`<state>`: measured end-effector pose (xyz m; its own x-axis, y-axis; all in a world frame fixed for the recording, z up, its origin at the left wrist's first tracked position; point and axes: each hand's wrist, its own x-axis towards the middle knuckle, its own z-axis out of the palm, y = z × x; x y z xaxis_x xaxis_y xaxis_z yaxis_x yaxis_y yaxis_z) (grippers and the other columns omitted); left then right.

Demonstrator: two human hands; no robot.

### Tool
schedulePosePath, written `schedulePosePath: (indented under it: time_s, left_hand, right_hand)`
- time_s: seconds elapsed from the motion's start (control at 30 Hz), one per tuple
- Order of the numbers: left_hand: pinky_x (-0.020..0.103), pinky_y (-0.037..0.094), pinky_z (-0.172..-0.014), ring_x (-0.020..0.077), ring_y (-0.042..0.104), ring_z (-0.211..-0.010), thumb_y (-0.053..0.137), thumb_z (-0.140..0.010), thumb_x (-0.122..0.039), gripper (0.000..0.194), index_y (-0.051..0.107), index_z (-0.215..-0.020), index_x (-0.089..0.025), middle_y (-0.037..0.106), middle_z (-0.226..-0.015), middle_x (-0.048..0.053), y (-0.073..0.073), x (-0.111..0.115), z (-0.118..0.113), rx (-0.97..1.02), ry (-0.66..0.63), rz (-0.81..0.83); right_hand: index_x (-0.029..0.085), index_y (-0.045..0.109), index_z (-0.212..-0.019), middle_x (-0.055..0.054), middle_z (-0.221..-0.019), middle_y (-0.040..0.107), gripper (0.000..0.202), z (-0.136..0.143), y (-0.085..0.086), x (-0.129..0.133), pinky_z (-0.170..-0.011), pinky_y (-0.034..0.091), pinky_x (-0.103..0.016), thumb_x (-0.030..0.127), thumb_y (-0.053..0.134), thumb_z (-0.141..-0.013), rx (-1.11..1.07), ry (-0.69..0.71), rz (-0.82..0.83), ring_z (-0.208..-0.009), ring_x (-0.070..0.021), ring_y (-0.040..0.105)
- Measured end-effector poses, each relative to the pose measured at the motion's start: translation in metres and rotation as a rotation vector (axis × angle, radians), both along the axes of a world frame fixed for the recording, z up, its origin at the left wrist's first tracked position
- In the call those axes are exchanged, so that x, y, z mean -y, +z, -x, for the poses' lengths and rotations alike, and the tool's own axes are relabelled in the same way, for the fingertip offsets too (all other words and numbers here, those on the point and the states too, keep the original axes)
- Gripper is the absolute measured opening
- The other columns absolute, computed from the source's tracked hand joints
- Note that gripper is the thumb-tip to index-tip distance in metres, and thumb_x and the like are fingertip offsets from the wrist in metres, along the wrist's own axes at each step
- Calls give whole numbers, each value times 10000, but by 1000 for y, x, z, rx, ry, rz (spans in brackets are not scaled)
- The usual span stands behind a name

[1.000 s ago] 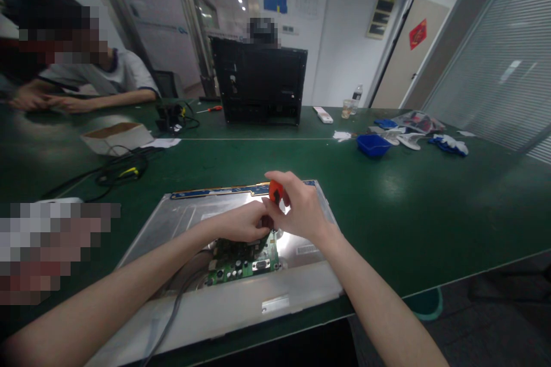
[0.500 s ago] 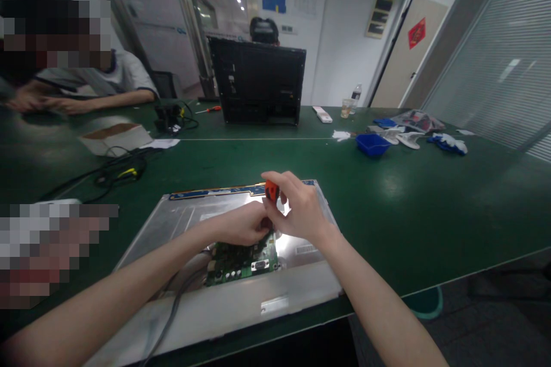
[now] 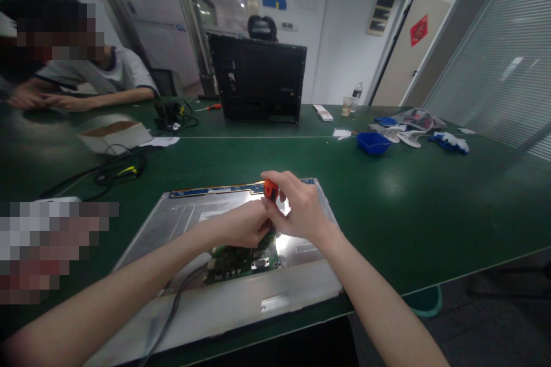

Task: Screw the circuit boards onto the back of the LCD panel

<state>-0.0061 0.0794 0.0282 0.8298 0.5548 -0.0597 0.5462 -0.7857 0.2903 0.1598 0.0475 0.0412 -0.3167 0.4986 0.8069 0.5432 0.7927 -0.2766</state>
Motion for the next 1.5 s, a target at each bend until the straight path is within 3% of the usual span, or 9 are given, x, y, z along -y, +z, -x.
schedulePosePath:
  time_s: [0.2,0.5,0.87,1.1,1.2,1.4,1.5]
  left_hand:
    - [254,363,-494,145,465,-515,567,-704,-46,114,639,-719,-132,563,-603,29,2,1,-1,-9,-3,0]
    - [238,369,-501,145,492,-549,564,-693,-46,136,647,-761,-130,607,-649,38,0,-2,2,28,-69,-21]
    - [240,380,-517,146,496,-553,560,-680,-45,135,626,-732,-151,594,-644,18,-3,-7,4,72,-97,-6]
    - [232,375,-511,142,506,-556,560,-659,-42,137,598,-735,-151,590,-652,12,-2,-9,5,70,-108,10]
    - [228,391,-530,142,517,-575,558,-654,-43,152,601,-750,-152,609,-683,16,-3,-10,6,84,-121,24]
    - [231,408,-555,151,531,-595,554,-681,-59,147,628,-774,-146,614,-683,20,-7,-13,6,102,-110,55]
    - [223,405,-557,144,531,-597,546,-669,-43,171,630,-777,-146,600,-666,6,-9,-15,6,132,-96,112]
  right_hand:
    - [237,496,-1127,19,-808,585,304,0,-2,-1,-501,434,-226,246,610,-846,-10,-40,-42,-576,-100,534]
    - [266,476,-1183,32,-801,605,367,-1,-7,-4,-486,456,-224,252,617,-844,-34,-51,-19,-538,-93,534]
    - [280,502,-1231,-39,-1029,600,412,-2,0,-1,-538,514,-243,141,525,-844,-28,15,33,-726,-131,593]
    - [255,427,-1154,8,-863,678,391,-1,-12,-8,-489,463,-217,270,650,-834,-111,-98,48,-526,-92,547]
    - [256,379,-1163,-19,-948,698,406,0,-14,-8,-485,464,-212,254,629,-843,-156,-53,85,-574,-103,592]
    - [261,471,-1176,-54,-1069,617,345,-1,-8,-5,-530,510,-233,188,566,-852,-103,-12,48,-752,-134,614]
    - [267,473,-1203,-44,-1044,603,379,-2,-6,-5,-520,510,-226,157,552,-849,-86,14,28,-738,-127,604]
